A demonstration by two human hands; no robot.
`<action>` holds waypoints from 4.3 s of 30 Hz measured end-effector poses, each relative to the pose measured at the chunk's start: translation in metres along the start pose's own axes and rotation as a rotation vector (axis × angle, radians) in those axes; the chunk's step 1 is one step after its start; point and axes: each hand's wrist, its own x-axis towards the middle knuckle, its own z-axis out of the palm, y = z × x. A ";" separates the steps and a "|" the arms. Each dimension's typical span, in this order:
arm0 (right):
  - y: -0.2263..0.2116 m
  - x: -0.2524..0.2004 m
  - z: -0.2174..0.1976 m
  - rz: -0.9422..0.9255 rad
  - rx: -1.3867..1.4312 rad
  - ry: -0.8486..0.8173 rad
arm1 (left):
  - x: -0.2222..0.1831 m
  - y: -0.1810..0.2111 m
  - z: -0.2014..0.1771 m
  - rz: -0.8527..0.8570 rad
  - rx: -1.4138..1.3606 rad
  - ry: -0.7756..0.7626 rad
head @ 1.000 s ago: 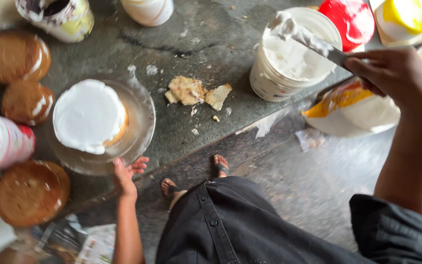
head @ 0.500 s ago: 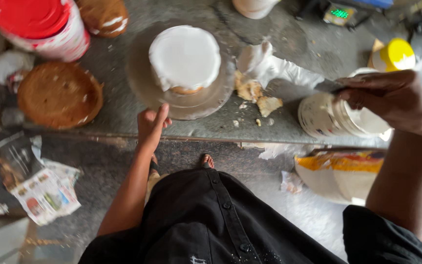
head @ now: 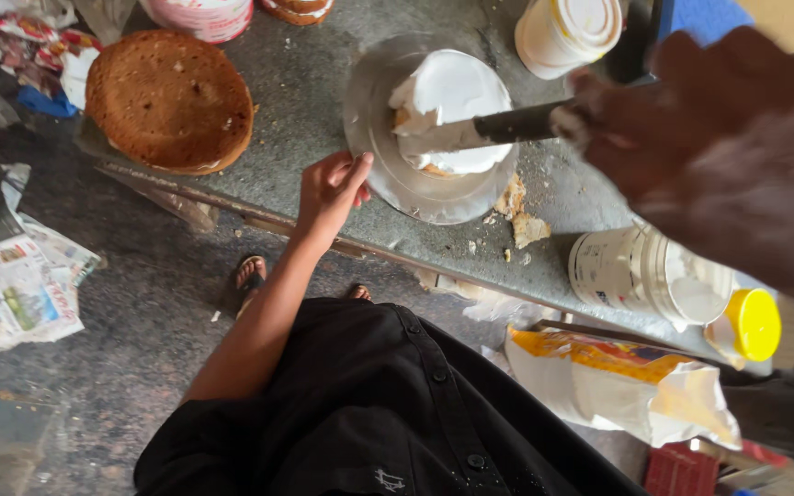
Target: The person prepares a cake by placing a sponge base on a cardboard square, spreading white frosting from a bucket onto the top with a spatula, and then smoothing the frosting over the top and sides as the cake rotates on a stand.
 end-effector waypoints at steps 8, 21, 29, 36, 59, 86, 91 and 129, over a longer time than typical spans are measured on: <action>-0.038 0.075 -0.010 -0.587 -0.446 0.115 | 0.013 -0.009 -0.008 0.052 -0.010 -0.047; -0.040 0.107 -0.015 -0.674 -0.634 -0.152 | -0.007 -0.012 0.005 0.013 -0.098 -0.191; -0.022 0.078 -0.027 -0.603 -0.510 -0.071 | -0.007 -0.002 -0.009 -0.200 0.021 -0.271; -0.041 0.091 -0.004 -0.616 -0.541 -0.015 | -0.008 -0.011 0.001 -0.119 0.034 -0.259; -0.031 0.092 0.009 -0.484 -0.456 -0.100 | 0.028 -0.012 -0.020 -0.104 -0.061 -0.473; -0.021 0.082 0.009 -0.646 -0.792 -0.312 | 0.017 -0.009 -0.018 -0.163 0.054 -0.444; -0.035 0.077 0.000 -0.655 -0.572 -0.520 | 0.038 0.003 -0.047 -0.121 0.122 -0.178; -0.027 0.082 0.027 -0.522 -0.570 0.123 | 0.025 0.009 -0.028 -0.266 0.118 -0.590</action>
